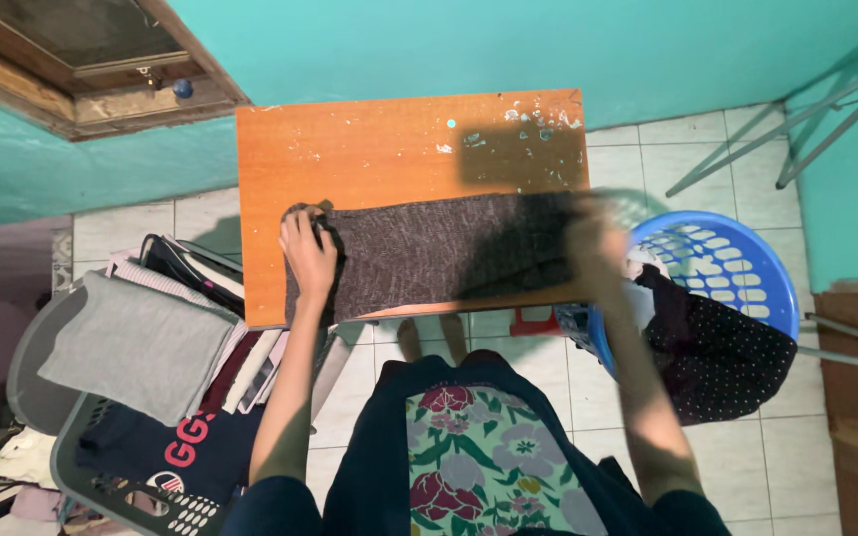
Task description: The person picks up a sweater from a laundry basket and folds it on a small wooden table, then picks up a black and white polka-dot garment and folds it on the table before placing it in a laundry bin.
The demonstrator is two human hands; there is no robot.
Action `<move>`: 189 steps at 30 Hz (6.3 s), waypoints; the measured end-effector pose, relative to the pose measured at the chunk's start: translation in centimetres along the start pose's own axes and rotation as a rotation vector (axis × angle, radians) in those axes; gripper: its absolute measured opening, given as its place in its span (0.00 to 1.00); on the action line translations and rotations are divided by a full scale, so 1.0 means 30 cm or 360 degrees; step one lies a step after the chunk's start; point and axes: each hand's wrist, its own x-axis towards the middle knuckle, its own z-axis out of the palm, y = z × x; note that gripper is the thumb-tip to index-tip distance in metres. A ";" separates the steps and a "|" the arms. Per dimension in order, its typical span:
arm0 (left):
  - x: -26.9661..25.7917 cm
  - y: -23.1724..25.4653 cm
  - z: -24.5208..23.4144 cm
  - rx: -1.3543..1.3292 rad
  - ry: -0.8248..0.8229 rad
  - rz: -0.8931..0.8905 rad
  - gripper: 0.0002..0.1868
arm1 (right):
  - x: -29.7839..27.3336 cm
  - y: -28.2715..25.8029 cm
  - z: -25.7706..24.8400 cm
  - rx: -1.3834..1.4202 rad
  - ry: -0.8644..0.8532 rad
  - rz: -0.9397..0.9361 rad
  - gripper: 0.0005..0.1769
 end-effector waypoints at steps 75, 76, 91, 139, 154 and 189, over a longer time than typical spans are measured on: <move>-0.249 -0.047 -0.007 -0.0175 0.0639 -0.0674 0.13 | -0.072 -0.006 0.710 0.0838 -0.0589 0.0364 0.33; -0.297 0.012 0.016 -0.0302 0.0618 -0.0727 0.14 | -0.063 0.004 0.698 0.1029 -0.0806 0.0682 0.31; -0.636 0.218 -0.416 -0.3809 0.0751 -0.1313 0.48 | -0.335 -0.745 0.367 0.0372 -0.1297 -0.1722 0.31; -0.537 -0.916 -0.573 0.0454 0.0137 -0.0709 0.34 | -0.587 -1.018 1.904 -0.0016 -0.1086 -0.1281 0.30; -0.420 -0.528 -0.809 -0.0212 0.0416 -0.0425 0.32 | -0.466 -1.031 1.361 0.0161 -0.0813 -0.1057 0.34; -0.714 1.581 0.581 -0.1229 -0.1891 0.0706 0.40 | -0.826 0.711 -0.543 0.0182 0.0590 0.1003 0.19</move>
